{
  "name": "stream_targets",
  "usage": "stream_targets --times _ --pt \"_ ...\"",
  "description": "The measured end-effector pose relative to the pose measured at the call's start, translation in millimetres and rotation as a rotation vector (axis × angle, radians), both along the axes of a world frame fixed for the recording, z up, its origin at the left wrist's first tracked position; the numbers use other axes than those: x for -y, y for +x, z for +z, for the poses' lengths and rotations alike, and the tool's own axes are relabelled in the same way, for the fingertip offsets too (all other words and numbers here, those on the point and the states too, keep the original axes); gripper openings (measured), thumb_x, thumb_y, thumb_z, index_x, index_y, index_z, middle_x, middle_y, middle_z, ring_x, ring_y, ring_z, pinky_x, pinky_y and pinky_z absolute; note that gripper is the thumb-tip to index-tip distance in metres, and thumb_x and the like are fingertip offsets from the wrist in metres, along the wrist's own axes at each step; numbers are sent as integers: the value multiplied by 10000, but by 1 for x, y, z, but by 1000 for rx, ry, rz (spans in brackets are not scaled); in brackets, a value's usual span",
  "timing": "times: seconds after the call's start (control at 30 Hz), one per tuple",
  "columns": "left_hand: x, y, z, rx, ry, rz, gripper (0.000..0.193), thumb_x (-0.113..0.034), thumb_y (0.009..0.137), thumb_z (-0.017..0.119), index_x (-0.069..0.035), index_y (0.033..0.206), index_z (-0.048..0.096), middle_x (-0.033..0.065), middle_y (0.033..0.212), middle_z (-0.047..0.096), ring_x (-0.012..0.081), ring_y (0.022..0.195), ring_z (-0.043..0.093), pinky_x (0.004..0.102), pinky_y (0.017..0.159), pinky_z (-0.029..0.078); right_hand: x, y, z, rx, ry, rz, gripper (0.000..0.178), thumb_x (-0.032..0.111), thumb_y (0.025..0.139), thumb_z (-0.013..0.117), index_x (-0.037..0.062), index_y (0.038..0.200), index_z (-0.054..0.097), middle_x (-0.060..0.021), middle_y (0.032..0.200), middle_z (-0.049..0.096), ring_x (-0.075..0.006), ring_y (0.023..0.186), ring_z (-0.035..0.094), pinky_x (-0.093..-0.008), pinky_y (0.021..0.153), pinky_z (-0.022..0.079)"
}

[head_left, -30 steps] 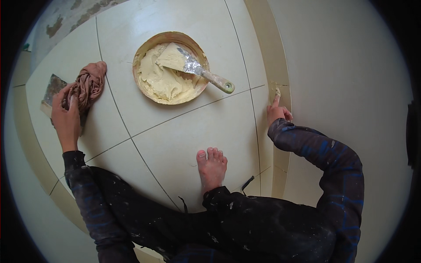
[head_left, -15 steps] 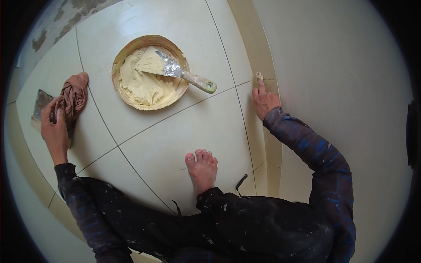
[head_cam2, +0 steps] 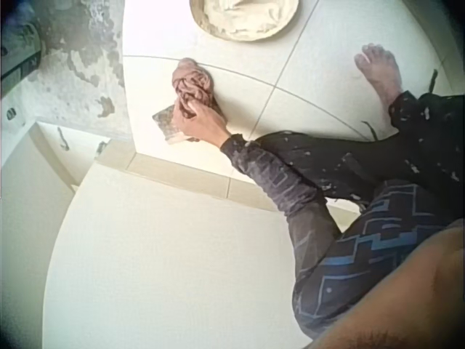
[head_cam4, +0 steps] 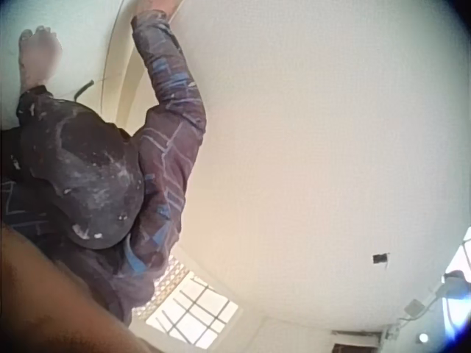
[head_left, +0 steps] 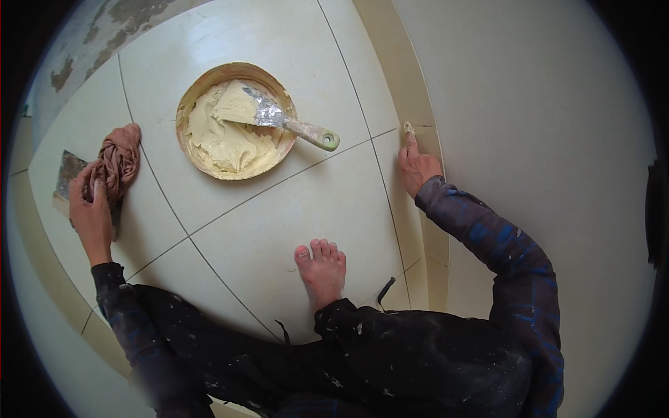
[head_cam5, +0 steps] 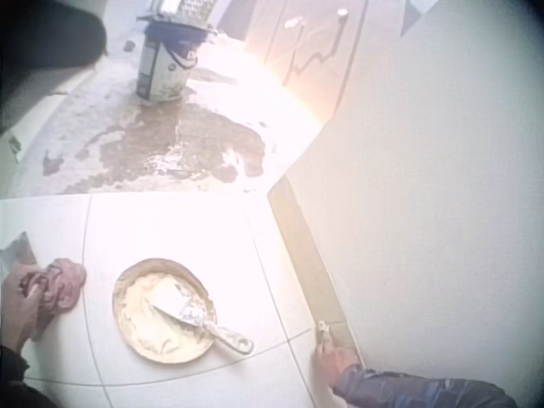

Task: The person applies paste from a bowl onto the wall and floor tile seams by hand, spreads it along the joints, and wipes the area with a cloth.

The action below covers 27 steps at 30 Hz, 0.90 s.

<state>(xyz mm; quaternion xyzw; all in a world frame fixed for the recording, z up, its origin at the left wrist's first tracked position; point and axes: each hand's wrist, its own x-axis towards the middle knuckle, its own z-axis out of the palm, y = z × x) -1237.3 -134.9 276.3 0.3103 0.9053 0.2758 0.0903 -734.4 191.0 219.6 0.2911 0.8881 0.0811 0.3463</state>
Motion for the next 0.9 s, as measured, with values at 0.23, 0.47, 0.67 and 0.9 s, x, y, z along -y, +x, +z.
stream_targets --times 0.23,0.47,0.67,0.9 --pt "-6 13 -8 -48 -52 -12 234 -86 939 598 -80 1162 668 83 1159 625 214 1093 594 320 973 442 12 -4 19 85 -229 -75 201 91 842 542 5 1023 552 -273 1413 475 -305 705 701 -408 615 564" --pt "-9 10 -9 -37 -32 2 218 -118 957 599 -79 1162 664 84 1140 632 212 1057 604 321 944 459 -24 -16 10 -52 -57 45 273 90 839 551 -20 1089 551 -285 1439 433 -316 730 700 -404 638 563" --pt "2 10 -10 -30 -31 21 219 -115 954 601 -81 1159 670 83 1136 632 209 1066 603 321 944 460 18 1 0 13 -178 19 250 126 873 523 -44 1047 581 -312 1429 427 -329 745 705 -410 630 565" --pt "0 4 1 -61 -81 13 239 -108 955 593 -60 1181 654 89 1175 631 214 1098 600 325 972 450 28 -12 24 94 -221 -62 345 101 831 545 -30 1150 559 -290 1404 456 -327 759 693 -418 664 551"
